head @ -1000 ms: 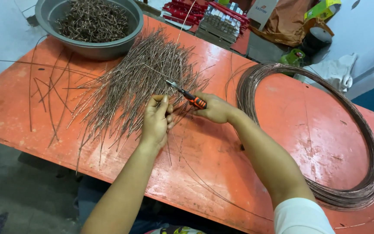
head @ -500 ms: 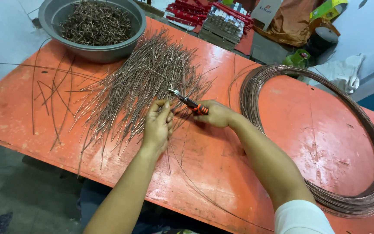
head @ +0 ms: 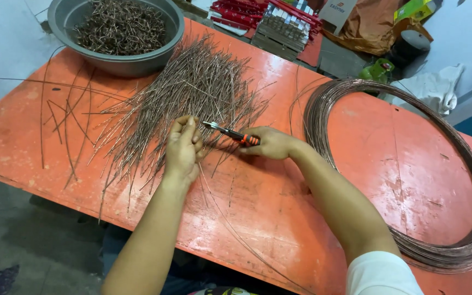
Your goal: The person is cutting individual strands of copper wire from a large coil into smaller pieces using pliers on an orange work surface.
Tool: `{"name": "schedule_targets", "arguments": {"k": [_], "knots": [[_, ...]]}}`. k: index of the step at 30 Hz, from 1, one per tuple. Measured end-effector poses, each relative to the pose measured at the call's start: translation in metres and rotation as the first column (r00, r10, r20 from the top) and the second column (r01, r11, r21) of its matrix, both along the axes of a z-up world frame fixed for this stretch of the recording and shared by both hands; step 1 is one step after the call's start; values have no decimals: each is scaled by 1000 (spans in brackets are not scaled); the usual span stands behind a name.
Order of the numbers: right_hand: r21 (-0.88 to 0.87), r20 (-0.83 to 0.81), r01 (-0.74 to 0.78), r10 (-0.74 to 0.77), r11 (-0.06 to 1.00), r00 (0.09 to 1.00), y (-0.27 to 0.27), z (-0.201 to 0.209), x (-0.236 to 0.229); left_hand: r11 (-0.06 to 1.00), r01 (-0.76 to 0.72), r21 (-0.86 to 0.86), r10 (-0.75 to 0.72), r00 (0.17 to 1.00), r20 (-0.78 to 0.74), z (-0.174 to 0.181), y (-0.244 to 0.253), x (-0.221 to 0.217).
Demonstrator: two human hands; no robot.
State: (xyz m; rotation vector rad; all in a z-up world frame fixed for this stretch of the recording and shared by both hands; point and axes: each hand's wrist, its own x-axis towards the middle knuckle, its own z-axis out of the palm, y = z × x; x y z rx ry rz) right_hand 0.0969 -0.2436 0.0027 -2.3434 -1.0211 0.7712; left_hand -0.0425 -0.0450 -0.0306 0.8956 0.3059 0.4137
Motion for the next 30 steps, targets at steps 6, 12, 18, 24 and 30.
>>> {"name": "schedule_targets", "arguments": {"k": [6, 12, 18, 24, 30], "knots": [[-46, -24, -59, 58, 997, 998, -4, 41, -37, 999, 14, 32, -16, 999, 46, 16, 37, 25], [-115, -1, -93, 94, 989, 996, -12, 40, -47, 995, -4, 99, -2, 998, 60, 53, 56, 43], [-269, 114, -179, 216, 946, 970, -9, 37, -46, 998, -15, 62, 14, 1000, 2, 76, 54, 57], [-302, 111, -177, 219, 937, 969, -5, 45, -53, 994, -17, 108, 20, 999, -27, 83, 46, 54], [-311, 90, -191, 229, 931, 969, -5, 46, -52, 991, -2, 135, 6, 1000, -27, 86, 40, 56]]}}
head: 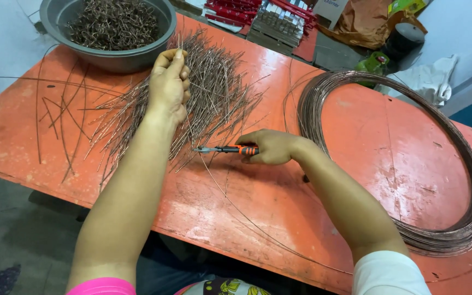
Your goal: The person is cutting individual strands of copper wire from a large coil into smaller pieces using pliers on an orange work surface.
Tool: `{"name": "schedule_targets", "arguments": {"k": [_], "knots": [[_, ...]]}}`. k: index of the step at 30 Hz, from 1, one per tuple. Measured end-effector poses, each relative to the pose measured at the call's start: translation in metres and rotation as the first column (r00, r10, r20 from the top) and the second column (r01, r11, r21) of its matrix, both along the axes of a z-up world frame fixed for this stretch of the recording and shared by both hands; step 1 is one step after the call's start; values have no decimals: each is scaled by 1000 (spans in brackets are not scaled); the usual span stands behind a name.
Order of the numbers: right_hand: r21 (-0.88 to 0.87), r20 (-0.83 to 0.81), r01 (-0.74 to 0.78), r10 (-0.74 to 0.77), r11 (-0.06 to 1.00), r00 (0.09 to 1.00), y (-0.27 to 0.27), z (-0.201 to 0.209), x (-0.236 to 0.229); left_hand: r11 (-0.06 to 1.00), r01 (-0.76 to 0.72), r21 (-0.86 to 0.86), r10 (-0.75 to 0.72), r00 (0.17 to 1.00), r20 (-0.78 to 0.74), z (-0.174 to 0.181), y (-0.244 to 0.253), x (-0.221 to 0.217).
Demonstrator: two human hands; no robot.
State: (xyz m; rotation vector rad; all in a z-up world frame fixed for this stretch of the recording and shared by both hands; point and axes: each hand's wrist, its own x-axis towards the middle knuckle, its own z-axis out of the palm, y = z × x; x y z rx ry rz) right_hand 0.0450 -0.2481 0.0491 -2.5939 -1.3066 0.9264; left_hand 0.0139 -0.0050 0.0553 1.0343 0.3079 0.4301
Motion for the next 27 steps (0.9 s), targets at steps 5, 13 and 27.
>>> {"name": "schedule_targets", "arguments": {"k": [5, 13, 27], "knots": [[-49, -10, -7, 6, 999, 1000, 1, 3, 1, 1000, 6, 7, -6, 1000, 9, 1, -4, 3], [-13, -2, -54, 54, 998, 999, 4, -12, 3, 999, 45, 22, -45, 999, -17, 17, -8, 5], [199, 10, 2, -4, 980, 1000, 4, -27, 2, 1000, 14, -17, -12, 992, 127, 23, 5, 20]]}}
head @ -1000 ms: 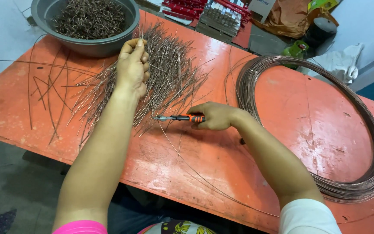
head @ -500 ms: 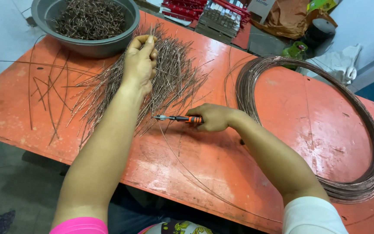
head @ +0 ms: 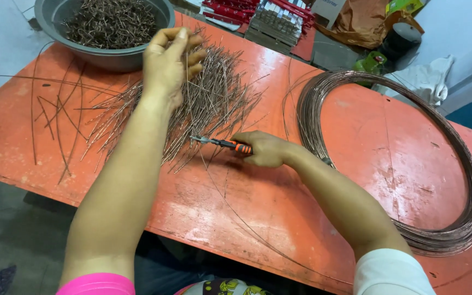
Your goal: The person is cutting individual strands of copper wire from a large coil into smaller pieces using pliers on an orange work surface.
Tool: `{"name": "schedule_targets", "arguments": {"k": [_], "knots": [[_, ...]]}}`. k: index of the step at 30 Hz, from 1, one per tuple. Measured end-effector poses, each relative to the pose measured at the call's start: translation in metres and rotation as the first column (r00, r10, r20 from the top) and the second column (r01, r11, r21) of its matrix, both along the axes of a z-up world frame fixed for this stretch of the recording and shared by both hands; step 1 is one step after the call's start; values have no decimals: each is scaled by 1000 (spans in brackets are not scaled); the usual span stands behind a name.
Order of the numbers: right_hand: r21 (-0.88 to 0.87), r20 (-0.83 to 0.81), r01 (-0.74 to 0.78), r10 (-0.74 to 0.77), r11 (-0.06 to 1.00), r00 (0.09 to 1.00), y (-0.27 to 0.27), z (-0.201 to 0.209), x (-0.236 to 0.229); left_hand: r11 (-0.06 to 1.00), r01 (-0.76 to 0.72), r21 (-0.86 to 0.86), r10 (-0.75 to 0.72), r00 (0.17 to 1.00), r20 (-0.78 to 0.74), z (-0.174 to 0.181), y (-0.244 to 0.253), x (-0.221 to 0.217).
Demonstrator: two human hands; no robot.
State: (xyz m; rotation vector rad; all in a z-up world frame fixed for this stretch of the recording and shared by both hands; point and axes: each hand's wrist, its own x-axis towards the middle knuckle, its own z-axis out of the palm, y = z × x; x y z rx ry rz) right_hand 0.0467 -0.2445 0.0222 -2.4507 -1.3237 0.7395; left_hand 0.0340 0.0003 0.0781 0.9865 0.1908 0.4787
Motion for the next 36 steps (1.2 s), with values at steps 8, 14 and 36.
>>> {"name": "schedule_targets", "arguments": {"k": [8, 14, 36], "knots": [[103, 21, 138, -141, 985, 990, -7, 5, 27, 998, -53, -19, 47, 976, -211, -49, -6, -51], [227, -9, 231, -235, 946, 972, -14, -6, 51, 968, 121, -219, -174, 955, -241, -104, -55, -77], [200, -104, 206, -189, 958, 976, -4, -9, 47, 971, 92, -222, -104, 994, -42, -126, -73, -74]]}}
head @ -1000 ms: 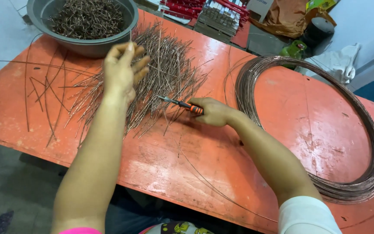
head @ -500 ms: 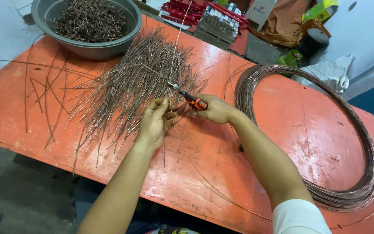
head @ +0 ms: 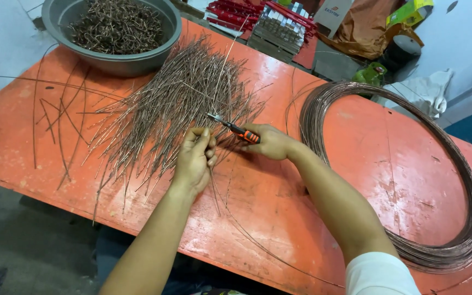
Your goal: The person is cutting individual strands of copper wire from a large coil into smaller pieces using pliers on an orange work surface.
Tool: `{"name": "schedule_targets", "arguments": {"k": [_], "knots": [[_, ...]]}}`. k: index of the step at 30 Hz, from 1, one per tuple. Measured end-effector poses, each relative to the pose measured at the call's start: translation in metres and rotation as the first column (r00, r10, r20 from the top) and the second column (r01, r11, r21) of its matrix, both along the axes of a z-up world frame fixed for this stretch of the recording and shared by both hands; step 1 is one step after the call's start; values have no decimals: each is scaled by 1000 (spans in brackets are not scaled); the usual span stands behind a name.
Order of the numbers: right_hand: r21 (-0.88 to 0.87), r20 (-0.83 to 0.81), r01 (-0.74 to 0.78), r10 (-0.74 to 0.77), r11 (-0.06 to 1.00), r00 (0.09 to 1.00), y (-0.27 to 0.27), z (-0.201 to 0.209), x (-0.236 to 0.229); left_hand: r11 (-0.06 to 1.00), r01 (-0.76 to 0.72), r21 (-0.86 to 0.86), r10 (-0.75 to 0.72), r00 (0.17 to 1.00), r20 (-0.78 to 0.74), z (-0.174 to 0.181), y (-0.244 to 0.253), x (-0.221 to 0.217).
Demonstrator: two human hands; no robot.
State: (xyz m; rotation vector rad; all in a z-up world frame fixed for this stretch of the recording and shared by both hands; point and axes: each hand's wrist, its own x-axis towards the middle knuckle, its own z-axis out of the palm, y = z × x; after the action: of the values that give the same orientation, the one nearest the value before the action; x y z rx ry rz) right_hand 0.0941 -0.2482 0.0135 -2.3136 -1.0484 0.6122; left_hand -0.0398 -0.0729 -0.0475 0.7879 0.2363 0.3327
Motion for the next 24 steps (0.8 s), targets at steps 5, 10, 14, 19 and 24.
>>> {"name": "schedule_targets", "arguments": {"k": [5, 10, 14, 19, 24], "knots": [[-5, 14, -28, 28, 1000, 1000, 0, -13, 9, 1000, -24, 11, 24, 1000, 10, -2, -3, 0], [10, 5, -38, 38, 999, 999, 2, -19, 13, 998, -41, 37, 41, 999, 6, 1, -4, -1], [-3, 13, -49, 49, 999, 999, 5, -18, 17, 996, -65, 64, 65, 998, 0, 5, -4, -4], [-27, 13, -51, 51, 998, 999, 11, -20, 21, 994, -81, 79, 81, 997, 5, 1, -5, -4], [-33, 22, -65, 66, 997, 998, 16, -22, 24, 993, -104, 63, 104, 995, 4, -1, -5, -5]]}}
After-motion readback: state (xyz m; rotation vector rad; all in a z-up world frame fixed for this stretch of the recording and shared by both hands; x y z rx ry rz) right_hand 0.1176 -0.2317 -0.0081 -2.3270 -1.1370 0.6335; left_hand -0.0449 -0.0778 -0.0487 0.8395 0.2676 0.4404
